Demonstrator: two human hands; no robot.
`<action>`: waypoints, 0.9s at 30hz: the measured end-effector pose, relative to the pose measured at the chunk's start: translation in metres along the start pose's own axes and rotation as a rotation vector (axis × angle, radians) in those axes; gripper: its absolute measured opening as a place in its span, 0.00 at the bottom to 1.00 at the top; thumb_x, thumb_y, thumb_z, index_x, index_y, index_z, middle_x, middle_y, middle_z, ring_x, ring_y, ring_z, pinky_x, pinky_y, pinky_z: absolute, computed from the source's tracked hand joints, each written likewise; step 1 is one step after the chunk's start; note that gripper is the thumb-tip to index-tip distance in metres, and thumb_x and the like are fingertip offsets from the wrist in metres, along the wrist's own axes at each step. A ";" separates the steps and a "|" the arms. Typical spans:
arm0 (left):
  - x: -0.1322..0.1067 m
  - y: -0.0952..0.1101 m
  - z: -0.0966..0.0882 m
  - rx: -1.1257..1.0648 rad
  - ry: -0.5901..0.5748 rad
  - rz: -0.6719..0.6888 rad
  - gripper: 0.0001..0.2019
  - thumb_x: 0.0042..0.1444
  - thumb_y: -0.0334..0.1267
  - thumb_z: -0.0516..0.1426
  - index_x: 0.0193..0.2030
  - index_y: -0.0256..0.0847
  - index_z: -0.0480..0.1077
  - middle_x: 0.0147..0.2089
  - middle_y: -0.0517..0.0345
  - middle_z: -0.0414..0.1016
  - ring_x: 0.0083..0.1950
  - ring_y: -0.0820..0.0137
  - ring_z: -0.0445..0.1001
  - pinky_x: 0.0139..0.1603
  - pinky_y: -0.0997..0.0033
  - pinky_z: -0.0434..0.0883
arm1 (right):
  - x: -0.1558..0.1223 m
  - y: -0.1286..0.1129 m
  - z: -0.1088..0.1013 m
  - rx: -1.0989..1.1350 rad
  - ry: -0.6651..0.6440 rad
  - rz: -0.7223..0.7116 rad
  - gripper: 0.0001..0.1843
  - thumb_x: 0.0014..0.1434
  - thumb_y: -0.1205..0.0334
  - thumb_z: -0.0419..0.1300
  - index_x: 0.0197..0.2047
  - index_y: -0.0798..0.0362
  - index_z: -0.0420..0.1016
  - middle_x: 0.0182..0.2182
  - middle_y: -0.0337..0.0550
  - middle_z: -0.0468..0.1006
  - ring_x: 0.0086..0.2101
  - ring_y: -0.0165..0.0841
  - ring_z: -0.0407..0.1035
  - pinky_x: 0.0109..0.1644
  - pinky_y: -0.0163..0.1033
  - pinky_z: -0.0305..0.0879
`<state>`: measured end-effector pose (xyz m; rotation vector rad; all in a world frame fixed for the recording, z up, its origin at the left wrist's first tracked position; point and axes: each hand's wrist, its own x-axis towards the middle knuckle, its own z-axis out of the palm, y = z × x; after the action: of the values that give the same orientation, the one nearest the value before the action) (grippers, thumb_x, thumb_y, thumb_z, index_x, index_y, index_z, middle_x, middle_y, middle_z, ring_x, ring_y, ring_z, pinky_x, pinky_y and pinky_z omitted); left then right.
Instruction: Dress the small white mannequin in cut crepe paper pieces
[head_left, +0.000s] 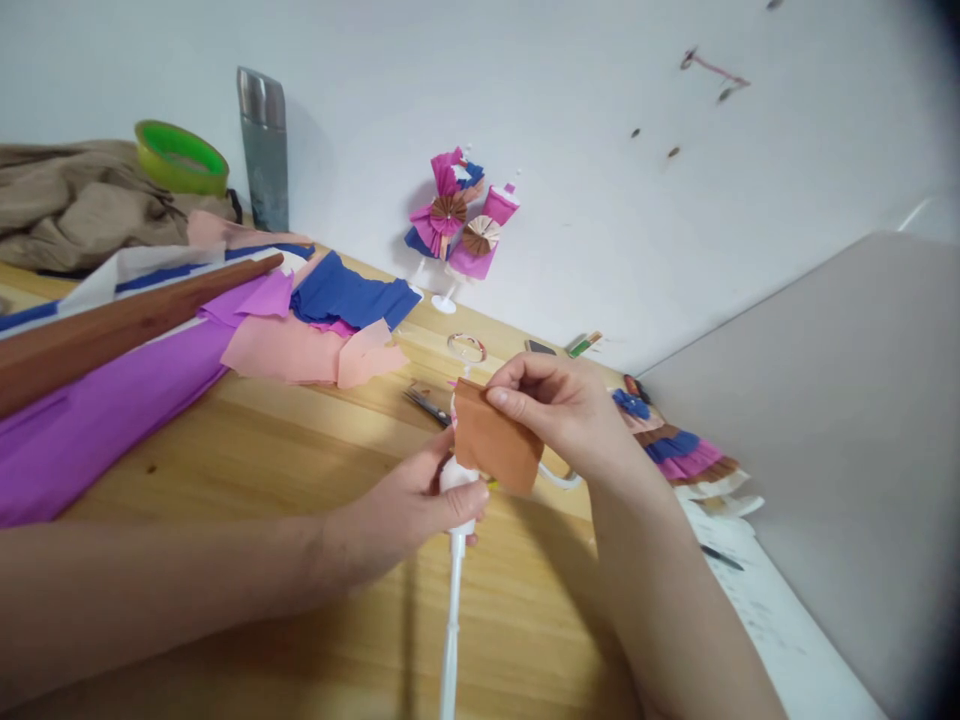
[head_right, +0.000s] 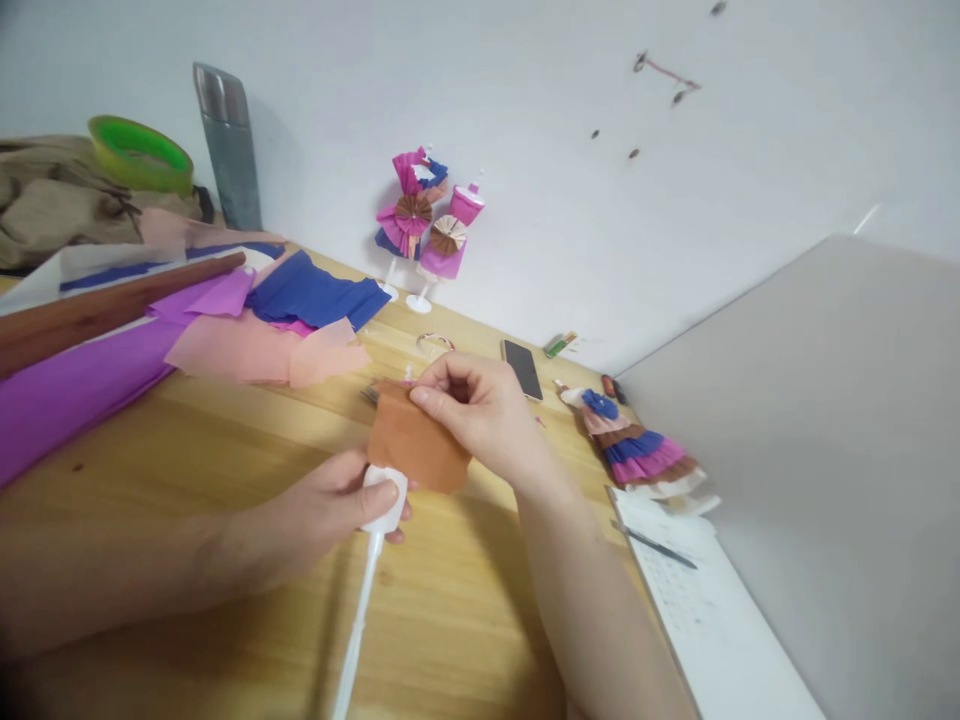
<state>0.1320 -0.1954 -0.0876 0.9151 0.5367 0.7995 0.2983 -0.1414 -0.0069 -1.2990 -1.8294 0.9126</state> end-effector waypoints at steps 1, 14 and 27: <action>0.000 0.000 -0.001 0.038 -0.006 0.003 0.24 0.55 0.43 0.62 0.57 0.43 0.65 0.35 0.61 0.68 0.36 0.72 0.68 0.38 0.71 0.69 | 0.000 0.000 0.001 0.001 0.001 -0.011 0.14 0.47 0.53 0.66 0.24 0.55 0.72 0.21 0.38 0.71 0.23 0.27 0.62 0.25 0.33 0.56; 0.000 0.007 0.002 0.177 0.098 -0.013 0.12 0.49 0.41 0.62 0.37 0.42 0.66 0.29 0.65 0.65 0.29 0.74 0.66 0.32 0.73 0.65 | -0.004 0.001 0.019 -0.027 -0.012 -0.093 0.10 0.54 0.57 0.62 0.27 0.53 0.70 0.22 0.36 0.68 0.24 0.28 0.61 0.28 0.35 0.58; 0.002 -0.001 0.006 -0.123 0.183 -0.076 0.22 0.54 0.61 0.58 0.37 0.41 0.66 0.25 0.62 0.64 0.27 0.71 0.62 0.30 0.70 0.61 | -0.003 0.006 0.021 -0.116 -0.003 -0.084 0.08 0.55 0.59 0.61 0.28 0.53 0.70 0.24 0.37 0.68 0.25 0.28 0.60 0.29 0.36 0.56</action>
<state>0.1374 -0.1968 -0.0855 0.7081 0.6699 0.8424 0.2837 -0.1461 -0.0230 -1.2797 -1.9485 0.7740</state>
